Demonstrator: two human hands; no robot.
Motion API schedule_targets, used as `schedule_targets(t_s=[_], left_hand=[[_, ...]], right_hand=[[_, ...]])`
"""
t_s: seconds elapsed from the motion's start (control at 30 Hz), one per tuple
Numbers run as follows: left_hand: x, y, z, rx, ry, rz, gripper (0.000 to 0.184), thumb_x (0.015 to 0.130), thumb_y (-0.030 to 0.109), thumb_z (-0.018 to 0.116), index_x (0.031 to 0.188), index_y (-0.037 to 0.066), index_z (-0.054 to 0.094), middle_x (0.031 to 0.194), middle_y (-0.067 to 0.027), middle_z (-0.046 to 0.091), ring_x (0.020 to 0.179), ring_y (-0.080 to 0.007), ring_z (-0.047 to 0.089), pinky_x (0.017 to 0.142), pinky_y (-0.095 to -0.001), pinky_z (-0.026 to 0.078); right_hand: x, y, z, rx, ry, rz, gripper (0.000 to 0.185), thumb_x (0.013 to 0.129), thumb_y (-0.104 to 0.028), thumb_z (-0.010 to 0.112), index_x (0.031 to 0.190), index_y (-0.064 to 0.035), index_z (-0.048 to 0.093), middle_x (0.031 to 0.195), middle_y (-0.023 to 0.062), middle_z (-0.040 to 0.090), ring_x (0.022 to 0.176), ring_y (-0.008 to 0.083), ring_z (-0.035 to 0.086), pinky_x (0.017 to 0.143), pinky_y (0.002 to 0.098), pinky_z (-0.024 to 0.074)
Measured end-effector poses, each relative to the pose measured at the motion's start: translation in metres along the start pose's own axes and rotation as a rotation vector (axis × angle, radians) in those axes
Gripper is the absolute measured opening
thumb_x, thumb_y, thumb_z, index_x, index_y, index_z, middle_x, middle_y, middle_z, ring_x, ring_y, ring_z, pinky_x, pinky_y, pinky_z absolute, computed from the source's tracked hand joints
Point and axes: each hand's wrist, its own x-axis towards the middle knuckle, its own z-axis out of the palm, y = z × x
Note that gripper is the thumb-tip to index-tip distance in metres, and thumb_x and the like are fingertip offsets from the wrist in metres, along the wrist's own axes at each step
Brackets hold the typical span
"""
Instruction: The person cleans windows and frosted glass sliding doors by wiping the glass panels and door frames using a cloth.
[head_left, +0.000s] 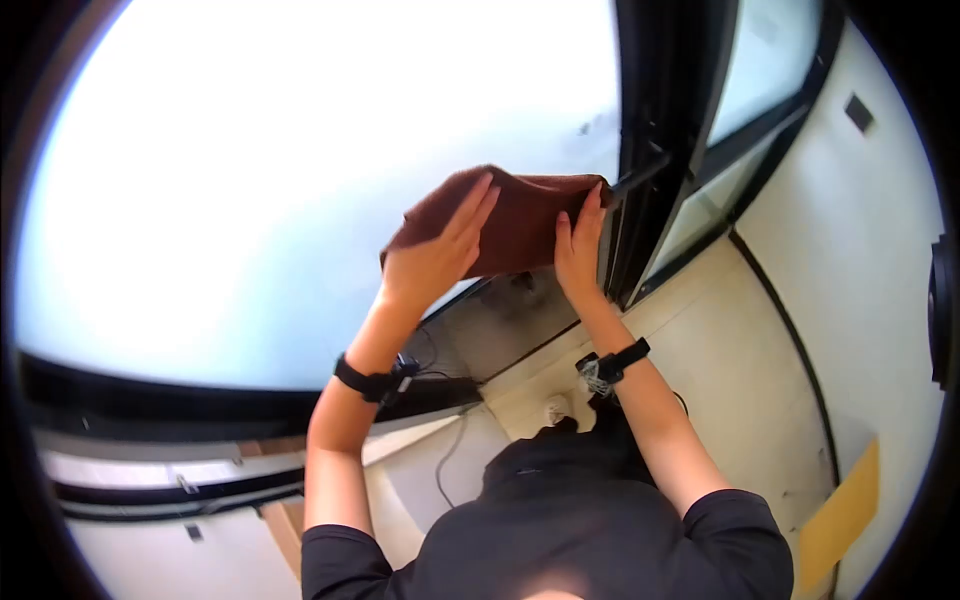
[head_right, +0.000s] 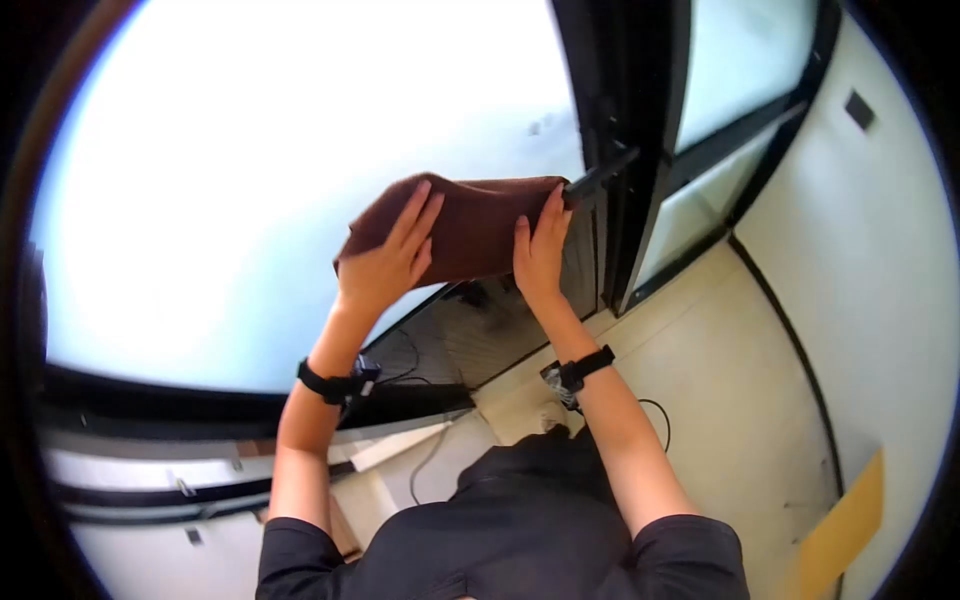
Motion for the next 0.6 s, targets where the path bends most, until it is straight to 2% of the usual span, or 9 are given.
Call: schedule_targets(t_s=[0.07, 0.13, 0.17, 0.33, 0.4, 0.43, 0.5, 0.53, 0.6], left_hand=[[-0.001, 0.005, 0.006, 0.032, 0.02, 0.078, 0.049, 0.081, 0.022, 0.054, 0.13, 0.022, 0.049, 0.14, 0.0101, 0.04, 0.088, -0.0107, 0.063, 0.059, -0.0248, 0.05], [-0.002, 0.013, 0.01, 0.033, -0.094, 0.115, 0.05, 0.081, 0.021, 0.054, 0.131, 0.02, 0.048, 0.141, 0.0084, 0.039, 0.092, -0.0122, 0.062, 0.065, -0.0262, 0.051], [0.0, 0.015, 0.01, 0.037, -0.121, 0.136, 0.05, 0.081, 0.021, 0.053, 0.131, 0.018, 0.047, 0.142, 0.0067, 0.037, 0.096, -0.0147, 0.061, 0.071, -0.0284, 0.051], [0.003, 0.013, 0.021, -0.071, -0.156, 0.149, 0.051, 0.082, 0.019, 0.054, 0.132, 0.015, 0.046, 0.144, 0.0021, 0.033, 0.106, -0.0204, 0.057, 0.078, -0.032, 0.05], [0.012, 0.015, 0.017, -0.19, -0.275, 0.027, 0.058, 0.08, 0.022, 0.057, 0.135, 0.013, 0.041, 0.146, 0.0, 0.031, 0.109, -0.0231, 0.055, 0.082, -0.033, 0.049], [0.017, 0.016, 0.011, -0.185, -0.271, 0.045, 0.058, 0.08, 0.022, 0.057, 0.135, 0.013, 0.041, 0.146, 0.0, 0.031, 0.109, -0.0231, 0.055, 0.082, -0.033, 0.049], [0.025, 0.019, -0.005, -0.38, -0.384, -0.035, 0.069, 0.075, 0.026, 0.065, 0.137, 0.012, 0.037, 0.147, -0.0021, 0.027, 0.111, -0.0259, 0.053, 0.085, -0.0357, 0.048], [0.025, 0.018, -0.005, -0.369, -0.384, -0.031, 0.069, 0.075, 0.026, 0.065, 0.137, 0.012, 0.037, 0.147, -0.0021, 0.027, 0.111, -0.0259, 0.053, 0.085, -0.0357, 0.048], [0.024, 0.016, 0.0, -0.381, -0.417, -0.002, 0.078, 0.07, 0.027, 0.07, 0.138, 0.013, 0.035, 0.148, -0.0056, 0.024, 0.114, -0.0305, 0.051, 0.088, -0.0389, 0.047]], right_hand=[[-0.003, 0.009, 0.013, -0.021, 0.031, 0.07, 0.062, 0.094, -0.021, 0.041, 0.141, 0.0059, 0.01, 0.146, 0.0264, 0.015, 0.136, 0.0417, 0.012, 0.111, 0.0421, 0.0098], [-0.01, 0.011, 0.021, -0.011, 0.07, -0.057, 0.062, 0.094, -0.023, 0.038, 0.141, 0.0069, 0.01, 0.147, 0.0257, 0.013, 0.136, 0.0419, 0.01, 0.111, 0.0435, 0.0082], [-0.011, 0.009, 0.022, 0.149, 0.043, -0.008, 0.062, 0.095, -0.025, 0.036, 0.141, 0.0066, 0.01, 0.148, 0.0249, 0.011, 0.136, 0.0415, 0.01, 0.111, 0.0445, 0.0069], [-0.008, -0.002, 0.037, 0.257, 0.151, 0.052, 0.063, 0.096, -0.03, 0.032, 0.141, 0.0064, 0.008, 0.148, 0.0254, 0.011, 0.137, 0.0413, 0.009, 0.111, 0.0445, 0.0064], [0.004, 0.0, 0.043, 0.017, 0.29, -0.056, 0.069, 0.095, -0.037, 0.036, 0.142, 0.0047, 0.006, 0.143, 0.0242, 0.021, 0.133, 0.0349, 0.021, 0.107, 0.0418, 0.0182], [0.007, -0.001, 0.044, 0.022, 0.308, -0.052, 0.069, 0.095, -0.037, 0.036, 0.142, 0.0047, 0.006, 0.143, 0.0242, 0.021, 0.133, 0.0349, 0.021, 0.107, 0.0418, 0.0182], [0.011, -0.008, 0.045, 0.128, 0.335, 0.038, 0.064, 0.095, -0.03, 0.037, 0.141, 0.0061, 0.012, 0.146, 0.0275, 0.015, 0.136, 0.0417, 0.011, 0.111, 0.0434, 0.0082], [0.013, -0.021, 0.041, 0.14, 0.339, 0.036, 0.064, 0.095, -0.03, 0.037, 0.141, 0.0061, 0.012, 0.146, 0.0275, 0.015, 0.136, 0.0417, 0.011, 0.111, 0.0434, 0.0082], [0.017, -0.041, 0.034, 0.214, 0.242, 0.192, 0.061, 0.091, -0.026, 0.043, 0.137, 0.0066, 0.021, 0.14, 0.0272, 0.027, 0.13, 0.0417, 0.026, 0.107, 0.0445, 0.0189]])
